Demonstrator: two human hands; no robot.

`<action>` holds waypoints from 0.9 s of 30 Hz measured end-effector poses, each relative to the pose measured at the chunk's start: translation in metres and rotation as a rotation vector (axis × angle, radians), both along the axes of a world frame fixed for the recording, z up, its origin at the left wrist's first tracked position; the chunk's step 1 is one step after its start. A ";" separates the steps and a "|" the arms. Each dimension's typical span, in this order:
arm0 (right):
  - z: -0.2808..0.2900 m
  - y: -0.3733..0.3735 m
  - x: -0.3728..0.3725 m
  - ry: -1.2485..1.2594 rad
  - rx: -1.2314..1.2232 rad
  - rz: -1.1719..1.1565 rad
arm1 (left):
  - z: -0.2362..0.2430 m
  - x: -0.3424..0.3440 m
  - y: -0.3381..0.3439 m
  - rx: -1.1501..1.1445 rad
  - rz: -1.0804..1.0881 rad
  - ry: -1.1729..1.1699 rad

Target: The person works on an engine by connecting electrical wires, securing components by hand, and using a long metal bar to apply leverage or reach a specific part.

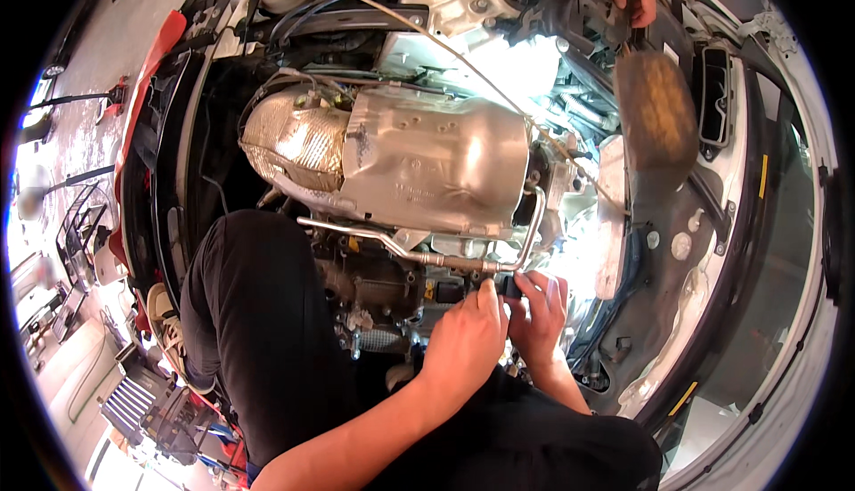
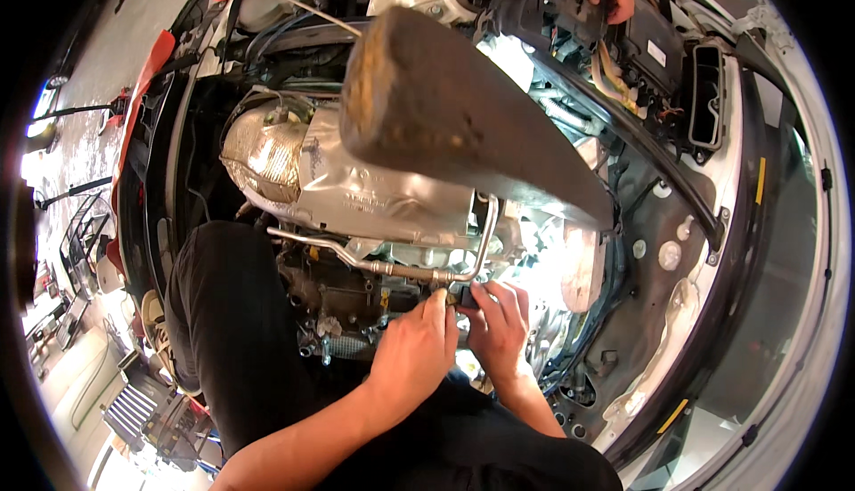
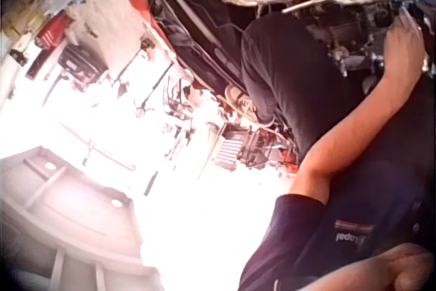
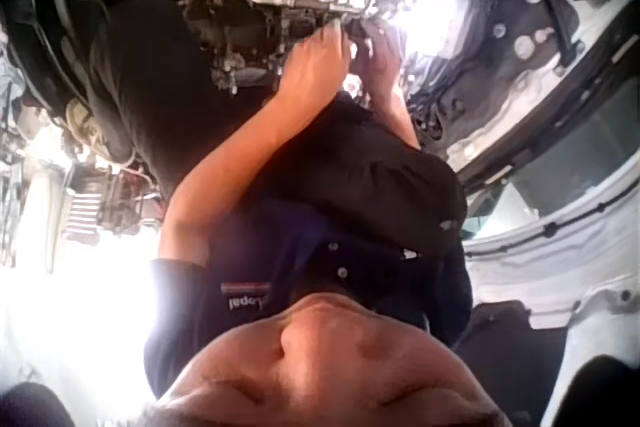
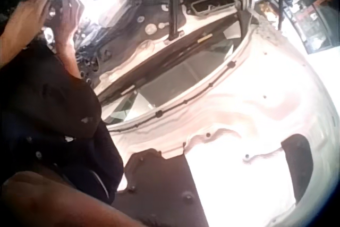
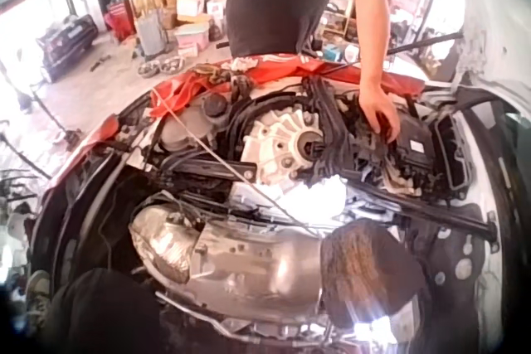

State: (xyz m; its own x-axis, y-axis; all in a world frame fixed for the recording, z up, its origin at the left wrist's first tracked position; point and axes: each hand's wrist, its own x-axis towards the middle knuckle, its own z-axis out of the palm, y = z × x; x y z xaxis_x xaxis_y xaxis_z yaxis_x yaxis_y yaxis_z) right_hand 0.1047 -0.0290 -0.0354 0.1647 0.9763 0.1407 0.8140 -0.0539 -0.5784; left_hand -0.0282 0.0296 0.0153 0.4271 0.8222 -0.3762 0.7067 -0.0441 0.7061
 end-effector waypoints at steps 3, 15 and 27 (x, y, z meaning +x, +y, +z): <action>-0.020 -0.004 -0.001 0.025 0.107 0.025 | -0.005 -0.001 0.002 0.033 -0.046 0.009; -0.017 -0.015 -0.009 0.176 0.093 -0.043 | 0.008 0.002 -0.006 -0.047 -0.063 0.035; -0.005 -0.007 -0.010 0.364 0.132 -0.212 | 0.012 0.001 -0.009 -0.569 0.691 -0.309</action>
State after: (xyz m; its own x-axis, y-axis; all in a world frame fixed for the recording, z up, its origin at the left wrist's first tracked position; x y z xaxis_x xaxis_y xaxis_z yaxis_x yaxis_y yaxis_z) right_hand 0.0946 -0.0358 -0.0402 0.4211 0.8932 0.1574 0.5349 -0.1044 -0.8384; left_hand -0.0274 0.0210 0.0269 0.0619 0.6580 -0.7505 0.2253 0.7233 0.6528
